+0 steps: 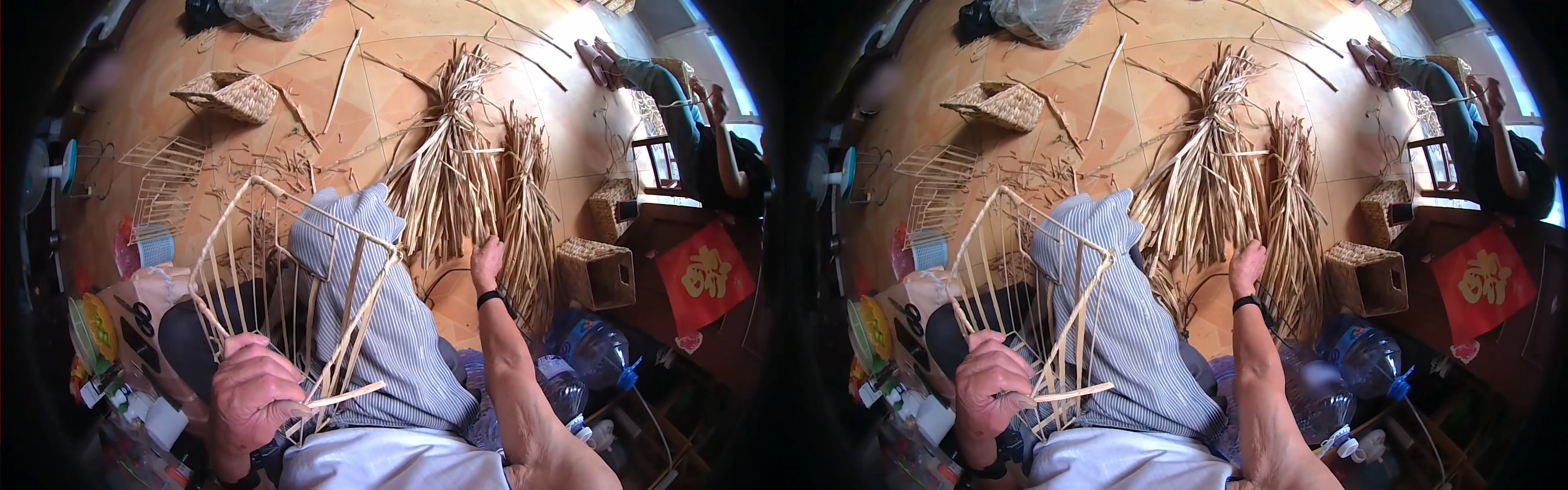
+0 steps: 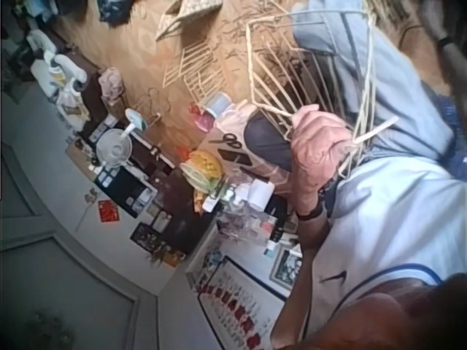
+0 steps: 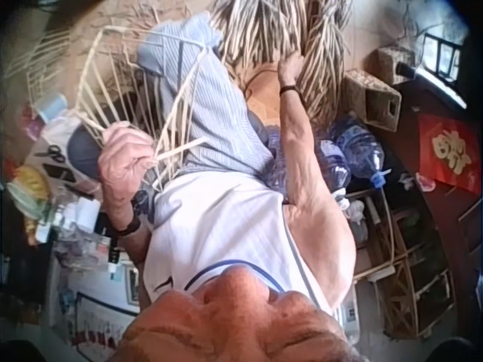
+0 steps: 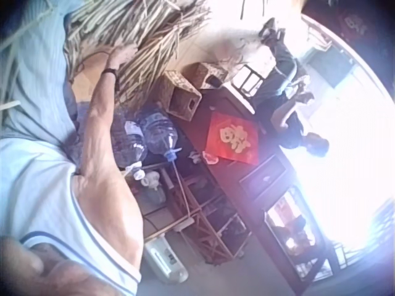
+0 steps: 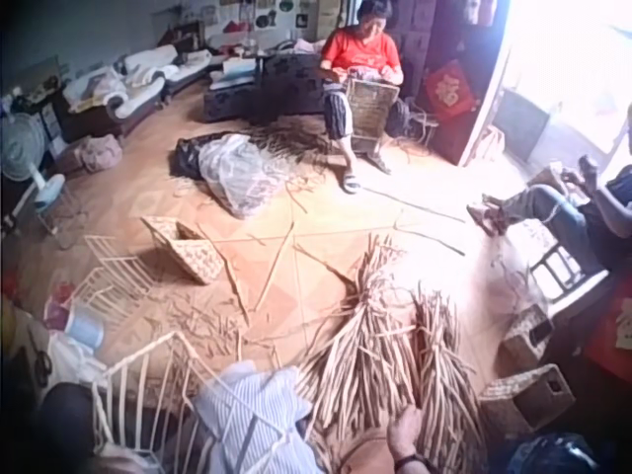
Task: Weaving bamboo strips to create a structural frame.
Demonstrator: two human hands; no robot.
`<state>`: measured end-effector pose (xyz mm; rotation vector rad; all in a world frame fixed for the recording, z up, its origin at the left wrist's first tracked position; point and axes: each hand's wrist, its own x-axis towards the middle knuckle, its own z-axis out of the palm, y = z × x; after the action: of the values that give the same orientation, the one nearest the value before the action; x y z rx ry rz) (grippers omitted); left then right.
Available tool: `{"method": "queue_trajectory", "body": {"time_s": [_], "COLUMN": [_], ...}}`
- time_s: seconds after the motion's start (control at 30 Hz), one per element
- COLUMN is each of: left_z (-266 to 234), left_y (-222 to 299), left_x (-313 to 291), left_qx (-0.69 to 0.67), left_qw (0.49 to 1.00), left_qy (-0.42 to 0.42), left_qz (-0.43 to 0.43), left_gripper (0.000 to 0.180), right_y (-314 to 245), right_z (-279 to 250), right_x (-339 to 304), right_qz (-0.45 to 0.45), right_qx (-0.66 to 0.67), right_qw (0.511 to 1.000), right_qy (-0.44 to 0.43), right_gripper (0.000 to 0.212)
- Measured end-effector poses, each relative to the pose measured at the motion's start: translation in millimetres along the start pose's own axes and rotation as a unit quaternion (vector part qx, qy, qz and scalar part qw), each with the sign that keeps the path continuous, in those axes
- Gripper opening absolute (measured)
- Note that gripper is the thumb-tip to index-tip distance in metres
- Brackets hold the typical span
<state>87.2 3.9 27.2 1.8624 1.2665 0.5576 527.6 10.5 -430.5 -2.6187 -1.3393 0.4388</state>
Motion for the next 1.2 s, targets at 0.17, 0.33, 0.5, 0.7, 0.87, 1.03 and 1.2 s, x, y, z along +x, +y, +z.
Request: {"method": "queue_trajectory", "body": {"time_s": [0.17,0.33,0.5,0.7,0.87,1.03,1.2], "left_z": [0,-3,-5,-4,-5,-3,-2], "left_y": [-2,-3,-5,-6,-5,-6,-5], "left_x": [-3,-2,2,-8,0,0,-11], "left_qx": [-0.01,-0.01,-0.013,-0.01,-0.014,-0.014,-0.013], "left_qw": [1.0,1.0,1.0,1.0,1.0,1.0,1.0], "left_qy": [-0.001,-0.011,-0.015,-0.004,-0.009,-0.001,0.008], "left_qz": [-0.006,-0.007,-0.003,-0.018,-0.003,0.005,-0.004], "left_gripper": [0.037,0.037,0.037,0.035,0.036,0.037,0.039], "right_y": [-57,-94,-77,-85,-37,-2,-10], "right_z": [-13,30,63,38,67,74,59], "right_x": [-8,-14,-9,-3,-10,-48,-66], "right_qz": [-0.135,-0.169,-0.125,0.057,0.103,0.12,0.114], "right_qx": [0.005,0.051,0.143,0.371,0.554,0.425,0.335], "right_qw": [0.989,0.973,0.963,0.894,0.803,0.848,0.875], "right_qy": [-0.05,-0.152,-0.19,-0.243,-0.195,-0.294,-0.33], "right_gripper": [0.035,0.031,0.032,0.018,0.012,0.012,0.017]}}
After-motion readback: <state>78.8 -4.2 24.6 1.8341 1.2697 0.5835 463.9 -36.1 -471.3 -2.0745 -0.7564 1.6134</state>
